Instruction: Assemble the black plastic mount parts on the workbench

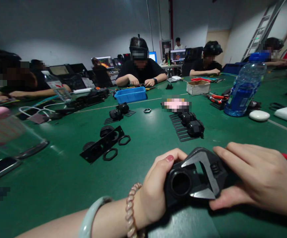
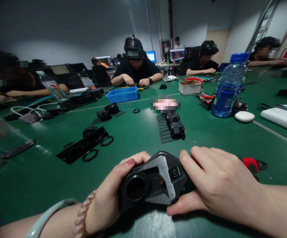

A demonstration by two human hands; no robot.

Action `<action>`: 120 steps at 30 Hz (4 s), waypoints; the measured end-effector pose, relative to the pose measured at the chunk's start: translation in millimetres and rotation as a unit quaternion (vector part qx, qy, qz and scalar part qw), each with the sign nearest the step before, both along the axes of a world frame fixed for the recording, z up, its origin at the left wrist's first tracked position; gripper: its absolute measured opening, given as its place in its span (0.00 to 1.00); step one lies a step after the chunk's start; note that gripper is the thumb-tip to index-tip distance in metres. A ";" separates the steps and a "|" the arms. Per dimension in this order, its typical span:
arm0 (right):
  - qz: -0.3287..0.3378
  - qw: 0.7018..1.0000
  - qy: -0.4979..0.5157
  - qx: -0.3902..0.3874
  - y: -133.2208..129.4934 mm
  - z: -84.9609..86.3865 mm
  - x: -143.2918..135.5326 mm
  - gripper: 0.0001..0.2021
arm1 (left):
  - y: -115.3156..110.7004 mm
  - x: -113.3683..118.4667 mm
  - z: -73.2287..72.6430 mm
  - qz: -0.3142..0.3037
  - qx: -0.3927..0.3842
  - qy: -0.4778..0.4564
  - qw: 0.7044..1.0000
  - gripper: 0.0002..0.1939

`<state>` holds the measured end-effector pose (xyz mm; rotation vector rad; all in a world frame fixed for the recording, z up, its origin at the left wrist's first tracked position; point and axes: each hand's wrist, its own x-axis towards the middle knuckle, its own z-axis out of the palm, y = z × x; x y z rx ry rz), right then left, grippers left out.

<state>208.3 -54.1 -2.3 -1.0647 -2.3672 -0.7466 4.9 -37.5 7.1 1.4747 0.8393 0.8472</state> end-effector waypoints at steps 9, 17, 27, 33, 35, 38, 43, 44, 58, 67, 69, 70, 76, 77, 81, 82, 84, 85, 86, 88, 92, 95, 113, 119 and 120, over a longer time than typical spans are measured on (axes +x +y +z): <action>0.016 0.999 0.011 -0.027 3.5 2.2 0.8 0.29 | 0.2 -0.5 -1.4 0.023 0.015 0.009 1.000 0.16; 0.001 0.999 0.018 -0.049 1.7 0.6 -0.3 0.30 | 2.9 0.9 -2.2 -0.019 -0.033 -0.029 0.999 0.16; -0.017 0.999 0.011 -0.041 -9.9 4.7 -6.7 0.29 | -2.7 1.3 -2.0 -0.021 0.016 0.034 0.999 0.17; -0.026 0.997 0.009 -0.077 -11.4 4.4 -10.3 0.29 | -6.8 0.0 -4.2 0.003 0.105 0.045 0.993 0.15; -0.024 0.996 0.008 -0.083 -10.2 5.4 -10.1 0.29 | -8.0 0.0 -4.1 0.011 0.115 0.046 0.992 0.15; -0.016 0.997 0.006 -0.080 -6.8 7.3 -8.5 0.30 | -7.8 1.7 -2.5 0.017 0.095 0.031 0.995 0.16; 0.005 0.998 0.006 -0.069 -2.6 8.9 -4.6 0.30 | -5.5 4.5 -0.3 -0.020 0.025 0.012 0.999 0.17; 0.010 0.998 0.007 -0.069 -2.2 9.0 -3.7 0.30 | -5.1 4.4 0.0 -0.024 0.015 0.008 1.000 0.16; 0.004 0.998 -0.001 -0.057 7.5 2.6 5.5 0.29 | 1.9 1.3 -3.4 -0.007 -0.042 -0.031 0.999 0.15; 0.017 0.998 -0.013 -0.051 5.1 5.4 9.8 0.28 | 1.4 0.2 -5.1 -0.024 -0.049 -0.034 0.998 0.16; 0.017 0.998 -0.020 -0.056 6.2 5.1 10.2 0.29 | 1.8 -0.5 -5.4 -0.023 -0.045 -0.027 0.998 0.15; 0.017 0.998 -0.023 -0.056 6.6 4.9 10.4 0.29 | 2.0 -0.9 -5.5 -0.025 -0.044 -0.022 0.998 0.15; 0.034 0.998 -0.026 -0.041 4.8 5.7 9.7 0.28 | 2.2 -2.1 -6.3 -0.062 -0.044 -0.003 0.997 0.17; 0.035 0.998 -0.025 -0.040 3.6 6.3 9.0 0.27 | 2.1 -2.1 -6.3 -0.067 -0.046 -0.001 0.997 0.17; 0.020 0.998 -0.025 -0.048 -1.7 8.2 5.7 0.27 | 1.8 -2.0 -5.6 -0.082 -0.053 0.006 0.995 0.18; 0.015 0.998 -0.026 -0.049 -2.4 8.3 5.4 0.27 | 1.9 -1.8 -5.2 -0.079 -0.051 0.006 0.996 0.18; 0.012 0.998 -0.027 -0.051 -2.7 7.7 5.5 0.27 | 2.3 -1.1 -4.2 -0.059 -0.044 0.001 0.997 0.16; 0.012 0.998 -0.025 -0.051 -2.3 7.2 6.0 0.27 | 2.6 -0.6 -3.7 -0.046 -0.042 -0.003 0.998 0.16; 0.014 0.998 -0.023 -0.052 -1.6 6.5 6.6 0.27 | 3.0 0.2 -3.2 -0.034 -0.045 -0.008 0.998 0.15; 0.017 0.998 -0.017 -0.052 0.1 5.3 8.2 0.26 | 3.6 2.0 -2.6 -0.021 -0.060 -0.021 0.998 0.15; 0.021 0.998 -0.005 -0.054 3.7 3.4 10.0 0.27 | 4.4 5.1 -2.9 -0.017 -0.097 -0.050 0.994 0.15; 0.022 0.998 -0.005 -0.056 5.4 2.4 10.0 0.28 | 4.6 5.6 -4.0 -0.020 -0.102 -0.052 0.993 0.14; -0.006 0.998 0.000 -0.057 -3.9 1.2 3.1 0.26 | 1.7 4.0 -3.3 -0.007 -0.006 0.013 1.000 0.14; -0.004 0.997 -0.002 -0.071 -5.7 -1.2 0.3 0.25 | -1.1 2.1 -2.6 -0.018 0.016 0.039 0.999 0.15; -0.004 0.997 -0.003 -0.072 -5.9 -1.5 0.2 0.25 | -1.8 2.1 -2.5 -0.018 0.020 0.039 0.999 0.15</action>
